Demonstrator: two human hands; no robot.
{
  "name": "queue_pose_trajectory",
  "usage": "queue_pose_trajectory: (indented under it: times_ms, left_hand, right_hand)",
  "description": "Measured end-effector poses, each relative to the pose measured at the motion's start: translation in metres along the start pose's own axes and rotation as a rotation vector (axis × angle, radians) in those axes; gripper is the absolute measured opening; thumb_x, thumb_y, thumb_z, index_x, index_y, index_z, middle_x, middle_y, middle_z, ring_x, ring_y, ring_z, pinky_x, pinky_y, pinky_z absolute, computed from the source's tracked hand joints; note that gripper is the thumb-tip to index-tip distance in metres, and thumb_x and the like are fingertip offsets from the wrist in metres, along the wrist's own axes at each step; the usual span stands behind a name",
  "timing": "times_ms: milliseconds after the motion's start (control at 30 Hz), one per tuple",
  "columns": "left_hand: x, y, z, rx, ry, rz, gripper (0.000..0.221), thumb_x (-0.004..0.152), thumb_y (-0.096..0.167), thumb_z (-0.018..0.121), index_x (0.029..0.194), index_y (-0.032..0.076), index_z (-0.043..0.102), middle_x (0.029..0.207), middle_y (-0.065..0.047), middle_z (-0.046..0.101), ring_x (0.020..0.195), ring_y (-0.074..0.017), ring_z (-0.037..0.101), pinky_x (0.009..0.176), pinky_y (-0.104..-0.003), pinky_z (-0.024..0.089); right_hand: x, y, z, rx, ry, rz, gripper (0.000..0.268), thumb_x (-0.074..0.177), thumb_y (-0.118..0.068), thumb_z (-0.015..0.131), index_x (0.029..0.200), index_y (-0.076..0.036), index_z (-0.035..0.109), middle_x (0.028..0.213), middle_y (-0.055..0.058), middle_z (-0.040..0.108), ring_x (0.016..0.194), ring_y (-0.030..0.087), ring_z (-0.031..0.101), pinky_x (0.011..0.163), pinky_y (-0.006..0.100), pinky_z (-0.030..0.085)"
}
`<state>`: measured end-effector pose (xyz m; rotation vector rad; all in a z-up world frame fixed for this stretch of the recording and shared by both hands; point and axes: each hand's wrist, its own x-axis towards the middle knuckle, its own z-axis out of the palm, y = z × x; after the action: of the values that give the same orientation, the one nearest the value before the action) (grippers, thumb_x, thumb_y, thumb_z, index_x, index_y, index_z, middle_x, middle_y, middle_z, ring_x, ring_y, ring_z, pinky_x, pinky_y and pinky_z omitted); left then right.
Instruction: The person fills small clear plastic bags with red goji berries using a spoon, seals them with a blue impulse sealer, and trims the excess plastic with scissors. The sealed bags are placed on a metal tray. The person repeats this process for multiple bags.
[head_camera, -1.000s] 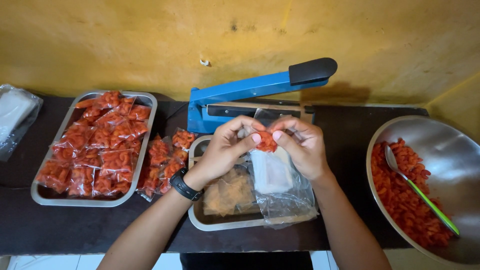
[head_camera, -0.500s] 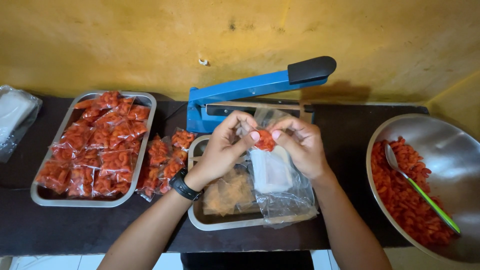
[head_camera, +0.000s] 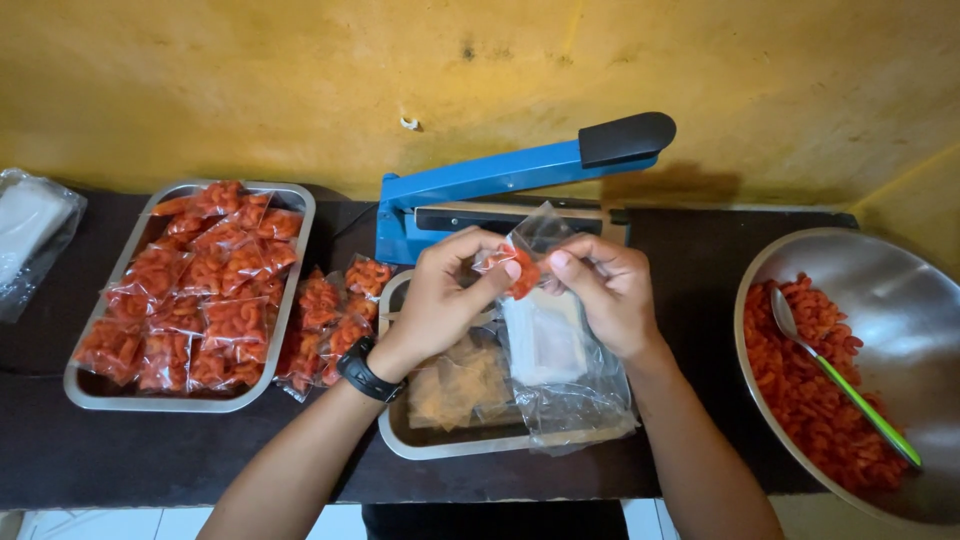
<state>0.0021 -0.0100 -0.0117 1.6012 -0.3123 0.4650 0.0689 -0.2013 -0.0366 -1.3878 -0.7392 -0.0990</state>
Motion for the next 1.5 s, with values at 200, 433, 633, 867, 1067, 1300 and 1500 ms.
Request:
queue_pose_trajectory:
  times_ms: [200,433,633,867,1067,1300,1500]
  left_hand:
    - [0.0,-0.004,-0.002,-0.197,0.112,-0.04,0.023,0.095,0.015,0.074,0.114,0.005,0.071,0.095,-0.007,0.068,0.097,-0.0107,0.058,0.085,-0.029,0.053]
    - [-0.003,-0.04,0.002,-0.346,-0.019,-0.139,0.04,0.087,0.012,0.081,0.114,0.002,0.053,0.102,-0.016,0.069,0.086,-0.017,0.07,0.062,-0.023,0.059]
    - [0.007,-0.027,-0.02,-0.336,0.12,-0.094,0.023,0.094,0.0,0.066,0.098,0.008,0.045,0.099,-0.02,0.076,0.074,-0.016,0.074,0.047,-0.015,0.046]
    - [0.015,-0.035,-0.039,-0.249,0.187,-0.108,0.039,0.077,0.0,0.085,0.096,0.006,0.051,0.087,-0.016,0.077,0.058,-0.0099,0.068,0.054,-0.017,0.051]
    - [0.02,-0.045,-0.062,-0.098,0.253,-0.112,0.037,0.069,0.011,0.093,0.093,0.009,0.065,0.077,-0.005,0.072,0.065,-0.0066,0.062,0.062,-0.017,0.049]
    - [0.017,-0.012,-0.086,-0.128,0.357,-0.096,0.036,0.065,0.007,0.095,0.091,0.008,0.07,0.076,-0.004,0.068,0.069,-0.0067,0.062,0.066,-0.018,0.052]
    - [0.02,-0.015,-0.107,-0.137,0.338,-0.112,0.038,0.071,0.011,0.094,0.097,0.007,0.068,0.077,-0.005,0.071,0.065,-0.0079,0.067,0.051,-0.016,0.049]
  right_hand:
    - [-0.003,-0.005,0.011,0.037,-0.01,-0.008,0.015,0.097,-0.004,0.068,0.086,0.006,0.073,0.068,0.013,0.069,0.06,0.015,0.068,0.057,0.026,0.057]
    - [-0.006,0.0,0.007,-0.08,-0.03,0.038,0.01,0.092,-0.001,0.074,0.084,0.004,0.076,0.065,0.013,0.068,0.058,0.016,0.068,0.057,0.026,0.056]
    - [0.0,-0.012,-0.005,-0.306,-0.022,0.048,0.015,0.093,-0.009,0.077,0.107,-0.005,0.079,0.08,0.001,0.058,0.074,0.005,0.059,0.067,0.021,0.055]
    - [0.017,-0.045,0.043,-0.749,-0.626,-0.12,0.014,0.081,-0.014,0.079,0.094,-0.01,0.08,0.086,0.011,0.076,0.082,0.034,0.068,0.068,0.044,0.057]
    - [0.009,-0.034,0.08,-1.11,-0.863,-0.143,0.026,0.081,-0.031,0.079,0.101,-0.014,0.078,0.088,0.008,0.076,0.094,0.031,0.066,0.083,0.045,0.055]
    - [0.013,-0.006,0.058,-0.959,-0.66,-0.226,0.021,0.08,-0.022,0.079,0.099,-0.015,0.075,0.079,0.007,0.071,0.082,0.03,0.064,0.073,0.043,0.055]
    - [0.026,-0.033,0.043,-0.462,-0.212,0.052,0.028,0.09,-0.012,0.077,0.117,-0.005,0.074,0.087,0.006,0.076,0.088,0.012,0.07,0.08,0.033,0.057]
